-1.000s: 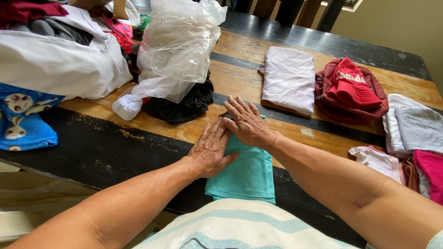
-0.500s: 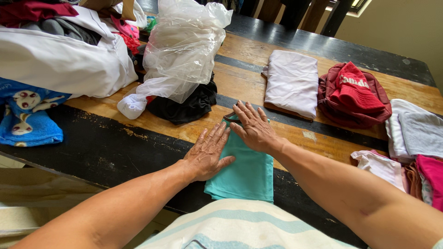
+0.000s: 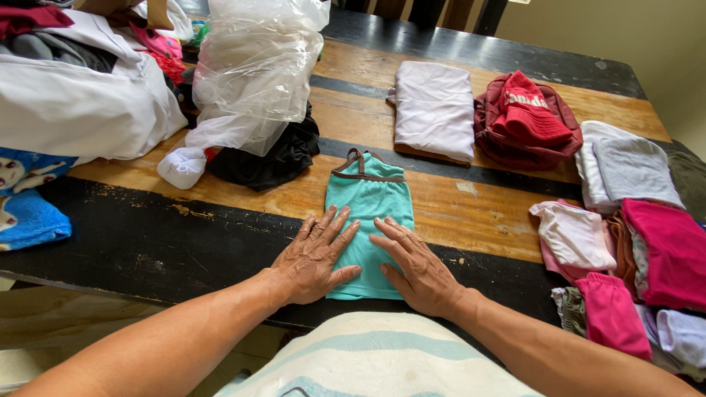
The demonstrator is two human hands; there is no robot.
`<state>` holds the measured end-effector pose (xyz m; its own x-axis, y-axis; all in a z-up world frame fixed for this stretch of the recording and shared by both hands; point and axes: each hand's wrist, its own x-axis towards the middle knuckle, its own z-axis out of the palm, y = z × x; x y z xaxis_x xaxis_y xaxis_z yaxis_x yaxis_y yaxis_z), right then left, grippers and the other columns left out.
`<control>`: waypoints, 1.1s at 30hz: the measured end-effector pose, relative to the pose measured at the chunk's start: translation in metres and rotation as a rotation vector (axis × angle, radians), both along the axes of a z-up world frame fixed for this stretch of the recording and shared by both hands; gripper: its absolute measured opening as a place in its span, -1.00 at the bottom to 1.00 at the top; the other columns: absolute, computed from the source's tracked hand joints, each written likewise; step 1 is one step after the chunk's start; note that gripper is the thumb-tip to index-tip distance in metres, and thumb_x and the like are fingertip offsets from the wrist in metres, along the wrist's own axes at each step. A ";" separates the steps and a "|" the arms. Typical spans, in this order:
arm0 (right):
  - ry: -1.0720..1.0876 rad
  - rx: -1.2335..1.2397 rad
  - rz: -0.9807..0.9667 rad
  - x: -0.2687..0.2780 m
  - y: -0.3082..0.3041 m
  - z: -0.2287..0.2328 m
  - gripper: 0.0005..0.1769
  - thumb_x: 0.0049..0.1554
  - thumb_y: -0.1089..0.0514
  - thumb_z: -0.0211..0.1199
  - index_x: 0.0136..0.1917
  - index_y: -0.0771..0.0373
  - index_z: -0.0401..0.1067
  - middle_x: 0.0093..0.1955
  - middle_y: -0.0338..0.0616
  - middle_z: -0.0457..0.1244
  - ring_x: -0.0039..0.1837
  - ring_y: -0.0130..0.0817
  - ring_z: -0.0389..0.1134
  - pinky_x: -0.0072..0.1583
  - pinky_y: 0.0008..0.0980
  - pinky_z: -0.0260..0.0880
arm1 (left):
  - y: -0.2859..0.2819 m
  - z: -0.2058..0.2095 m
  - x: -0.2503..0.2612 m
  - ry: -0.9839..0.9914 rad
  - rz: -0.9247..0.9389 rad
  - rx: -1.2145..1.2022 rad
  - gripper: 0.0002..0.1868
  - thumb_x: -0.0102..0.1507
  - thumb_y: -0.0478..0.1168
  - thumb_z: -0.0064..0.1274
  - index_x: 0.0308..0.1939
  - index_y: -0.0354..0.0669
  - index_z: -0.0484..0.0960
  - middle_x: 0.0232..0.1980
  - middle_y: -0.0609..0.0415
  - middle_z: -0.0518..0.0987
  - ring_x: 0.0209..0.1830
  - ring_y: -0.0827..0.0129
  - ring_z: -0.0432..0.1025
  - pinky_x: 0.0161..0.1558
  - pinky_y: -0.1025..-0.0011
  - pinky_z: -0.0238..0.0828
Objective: The person folds a small white garment and a teal tank top on a dark wooden table, placing them into a stack of laundry.
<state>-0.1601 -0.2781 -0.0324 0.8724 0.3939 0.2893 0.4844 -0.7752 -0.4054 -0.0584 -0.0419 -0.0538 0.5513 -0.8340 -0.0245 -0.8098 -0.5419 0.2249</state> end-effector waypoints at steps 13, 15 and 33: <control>0.048 -0.105 0.029 -0.046 -0.034 0.025 -0.60 0.02 0.01 0.40 0.10 0.10 0.41 0.35 -0.13 0.24 0.44 -0.07 0.16 0.42 -0.04 0.12 | 0.018 0.034 -0.028 -0.008 -0.182 -0.280 -0.46 0.10 0.24 0.25 -0.04 -0.02 0.60 0.08 0.02 0.44 0.20 0.14 0.29 0.25 0.12 0.19; 0.008 -0.127 0.046 -0.043 -0.035 0.023 -0.66 0.05 0.01 0.38 0.08 0.09 0.45 0.33 -0.16 0.27 0.41 -0.10 0.20 0.41 -0.05 0.14 | 0.018 0.038 -0.031 0.014 -0.142 -0.202 -0.49 0.13 0.27 0.24 -0.08 0.02 0.61 0.00 0.06 0.44 0.13 0.20 0.30 0.17 0.17 0.24; 0.413 0.172 -0.303 -0.020 -0.042 0.027 -0.75 0.21 -0.04 0.22 0.01 0.15 0.49 -0.12 -0.10 0.33 -0.02 -0.24 0.38 0.08 -0.27 0.40 | 0.009 0.041 -0.027 0.043 0.004 -0.257 -0.74 0.15 -0.17 0.08 -0.12 -0.16 0.61 -0.20 0.02 0.57 -0.10 0.18 0.46 0.02 0.20 0.45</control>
<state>-0.1803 -0.3201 -0.0051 0.9944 0.0841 -0.0637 0.0228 -0.7611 -0.6482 -0.0850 -0.0328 -0.0129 0.5576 -0.8136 0.1647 -0.7945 -0.4655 0.3899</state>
